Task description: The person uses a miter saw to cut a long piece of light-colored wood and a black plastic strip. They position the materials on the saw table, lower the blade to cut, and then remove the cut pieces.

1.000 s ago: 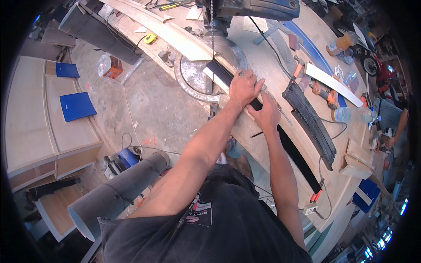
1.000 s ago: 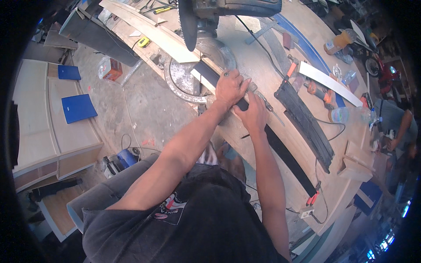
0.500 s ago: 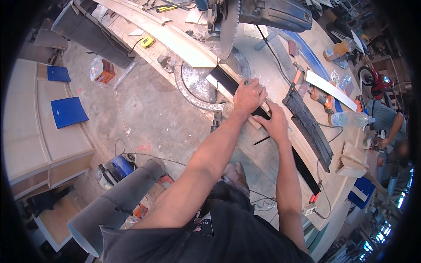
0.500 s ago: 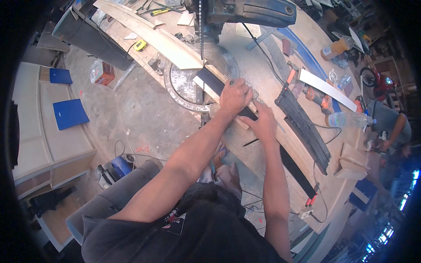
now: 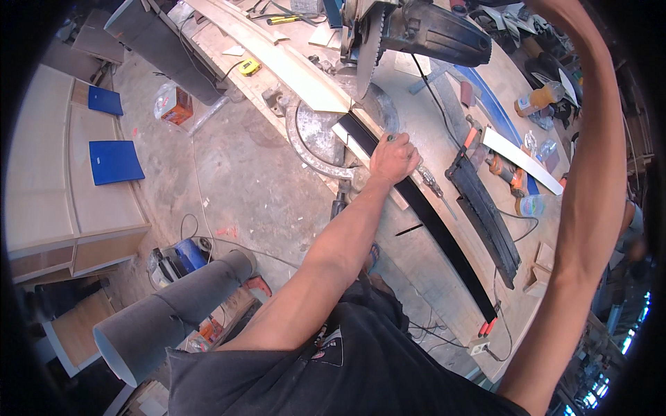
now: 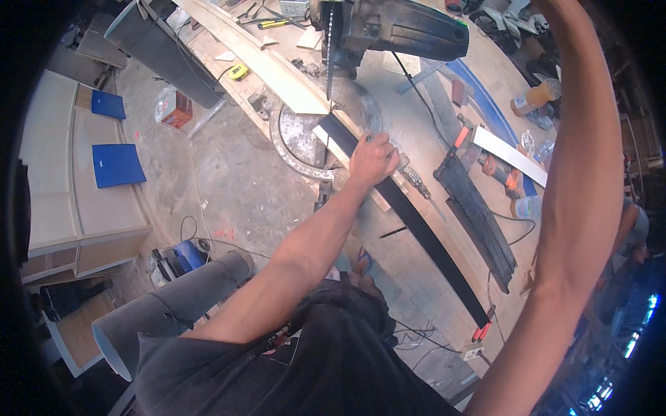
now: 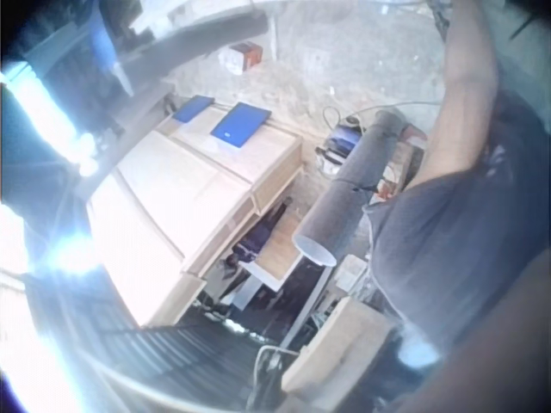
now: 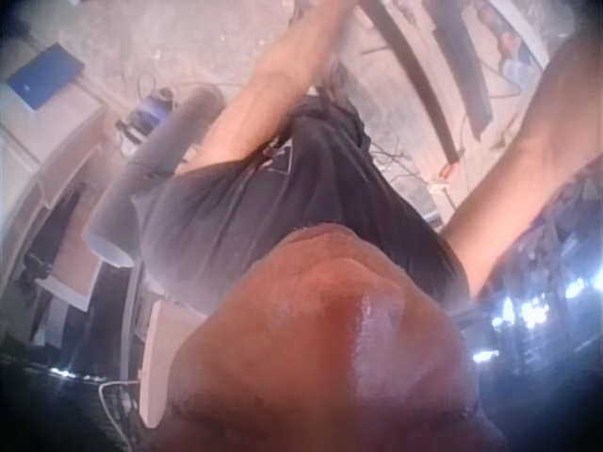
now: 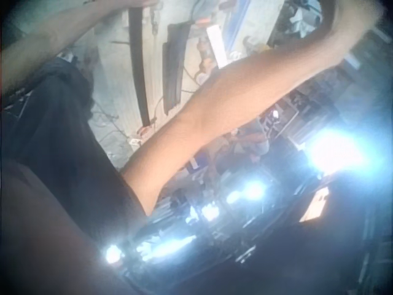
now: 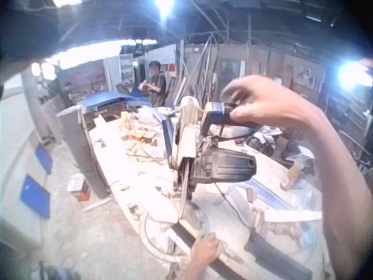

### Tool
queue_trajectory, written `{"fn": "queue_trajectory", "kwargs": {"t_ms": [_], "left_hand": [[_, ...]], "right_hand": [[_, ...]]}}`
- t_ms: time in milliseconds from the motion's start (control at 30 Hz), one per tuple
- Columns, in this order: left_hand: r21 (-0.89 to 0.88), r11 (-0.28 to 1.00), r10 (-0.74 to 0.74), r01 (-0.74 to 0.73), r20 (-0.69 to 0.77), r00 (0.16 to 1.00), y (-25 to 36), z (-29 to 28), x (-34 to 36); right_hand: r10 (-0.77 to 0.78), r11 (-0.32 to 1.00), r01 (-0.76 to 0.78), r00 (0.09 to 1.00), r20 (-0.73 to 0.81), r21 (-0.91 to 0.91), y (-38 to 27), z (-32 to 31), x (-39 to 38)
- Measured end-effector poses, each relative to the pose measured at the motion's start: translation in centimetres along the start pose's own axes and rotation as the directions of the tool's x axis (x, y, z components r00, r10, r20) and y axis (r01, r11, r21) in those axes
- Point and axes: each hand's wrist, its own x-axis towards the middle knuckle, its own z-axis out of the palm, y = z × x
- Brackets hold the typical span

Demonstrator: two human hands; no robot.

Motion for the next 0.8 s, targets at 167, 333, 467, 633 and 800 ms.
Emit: {"fn": "queue_trajectory", "kwargs": {"t_ms": [167, 333, 467, 633, 800], "left_hand": [[-0.01, 1.0, -0.002, 0.002, -0.025, 1.0, 0.0, 0.0, -0.2], [-0.004, 1.0, 0.016, -0.016, -0.055, 0.998, 0.0, 0.1, -0.1], [-0.02, 1.0, -0.004, 0.003, -0.026, 1.0, 0.0, 0.1, 0.0], [0.011, 1.0, 0.006, -0.006, -0.011, 1.0, -0.1, 0.0, 0.1], [-0.011, 1.0, 0.001, -0.002, -0.033, 0.999, -0.1, 0.3, -0.1]], "right_hand": [[-0.156, 0.954, 0.221, 0.942, 0.296, -0.201, -1.1, -0.6, 4.4], [0.048, 0.997, -0.002, 0.769, 0.638, -0.072, -0.4, 1.0, 7.6], [0.112, 0.981, -0.183, 0.796, 0.594, 0.059, 0.9, 1.7, 7.7], [0.131, 0.983, -0.181, 0.822, 0.554, 0.036, 0.6, 1.3, 7.2], [0.133, 0.985, -0.17, 0.841, 0.524, 0.023, 0.2, 1.4, 6.9]]}}
